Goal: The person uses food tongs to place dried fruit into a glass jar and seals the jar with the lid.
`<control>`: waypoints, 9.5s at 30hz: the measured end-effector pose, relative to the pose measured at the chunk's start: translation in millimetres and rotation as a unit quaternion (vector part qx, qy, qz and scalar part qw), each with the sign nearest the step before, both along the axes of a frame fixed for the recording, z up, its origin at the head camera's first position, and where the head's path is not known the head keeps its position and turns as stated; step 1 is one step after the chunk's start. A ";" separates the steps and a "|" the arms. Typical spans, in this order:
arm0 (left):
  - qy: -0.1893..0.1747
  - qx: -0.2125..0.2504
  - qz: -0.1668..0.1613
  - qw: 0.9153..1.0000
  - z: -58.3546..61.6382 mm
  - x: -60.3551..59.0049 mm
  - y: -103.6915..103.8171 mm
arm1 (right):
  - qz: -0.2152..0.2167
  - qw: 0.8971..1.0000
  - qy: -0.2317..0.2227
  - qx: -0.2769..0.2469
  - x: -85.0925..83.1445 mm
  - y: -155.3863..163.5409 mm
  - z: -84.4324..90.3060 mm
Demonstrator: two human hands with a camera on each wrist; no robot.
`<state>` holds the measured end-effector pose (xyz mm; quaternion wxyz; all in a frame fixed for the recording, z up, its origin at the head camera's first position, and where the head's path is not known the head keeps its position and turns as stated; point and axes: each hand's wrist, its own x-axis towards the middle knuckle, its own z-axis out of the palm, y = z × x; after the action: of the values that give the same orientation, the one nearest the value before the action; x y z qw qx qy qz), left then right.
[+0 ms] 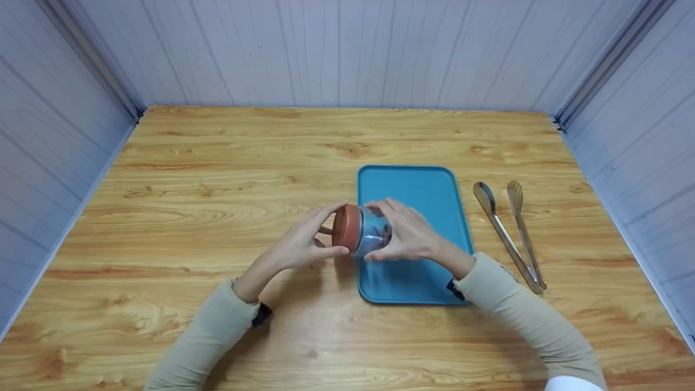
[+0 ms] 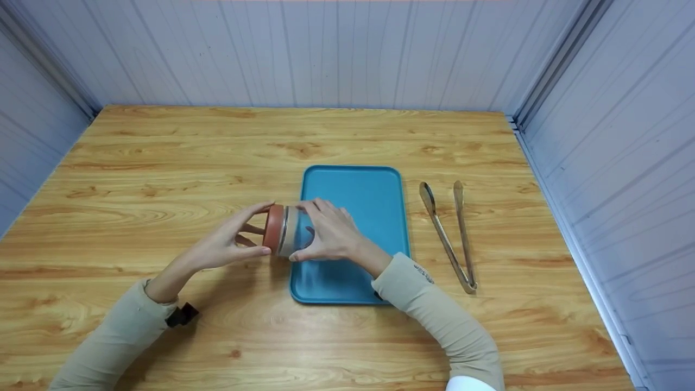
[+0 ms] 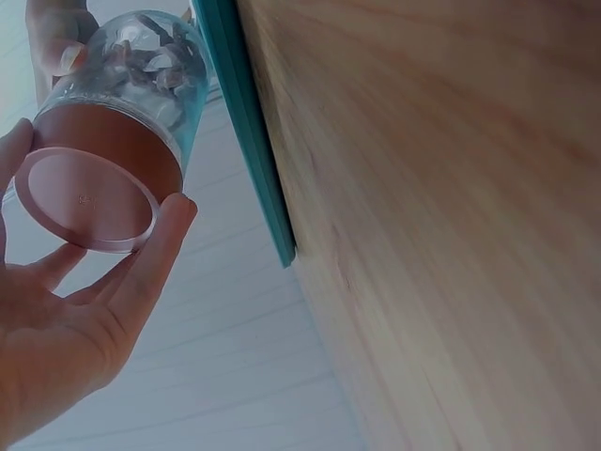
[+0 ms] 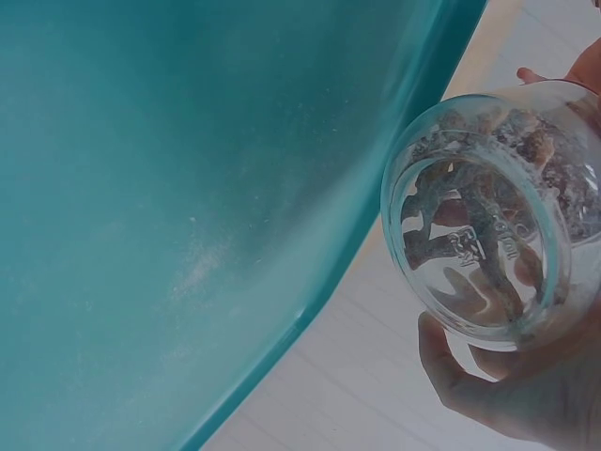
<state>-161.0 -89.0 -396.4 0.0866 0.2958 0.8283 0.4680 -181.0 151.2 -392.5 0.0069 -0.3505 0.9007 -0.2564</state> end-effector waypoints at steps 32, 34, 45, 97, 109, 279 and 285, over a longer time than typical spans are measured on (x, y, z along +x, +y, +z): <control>0.000 -0.011 0.013 1.000 -2.6 -0.4 0.4 | 0.010 1.000 0.008 -0.003 -0.5 -0.2 -1.0; 0.001 -0.003 0.006 1.000 -2.6 -0.6 0.1 | 0.011 1.000 0.009 -0.003 -0.7 0.0 -1.3; 0.016 0.003 -0.015 1.000 -1.7 -0.3 -0.7 | 0.005 1.000 0.007 0.009 0.1 -0.1 -0.9; -0.029 -0.011 0.043 0.999 -1.3 0.7 3.5 | 0.010 1.000 0.016 0.005 0.7 -0.2 -0.3; -0.031 -0.025 0.052 0.998 0.7 -0.3 6.0 | 0.013 1.000 0.021 0.008 0.2 0.5 -0.5; -0.057 0.185 0.024 0.981 24.4 17.2 0.7 | 0.117 0.932 -0.172 -0.295 20.8 -17.1 22.9; -0.050 0.159 0.006 0.986 28.5 16.3 -2.6 | 0.124 0.919 -0.200 -0.315 20.9 -19.5 21.0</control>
<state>-144.7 -91.6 -367.9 0.0767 0.2773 0.7399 0.6081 -160.1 131.7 -371.5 0.1079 -0.3844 0.7027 -0.5889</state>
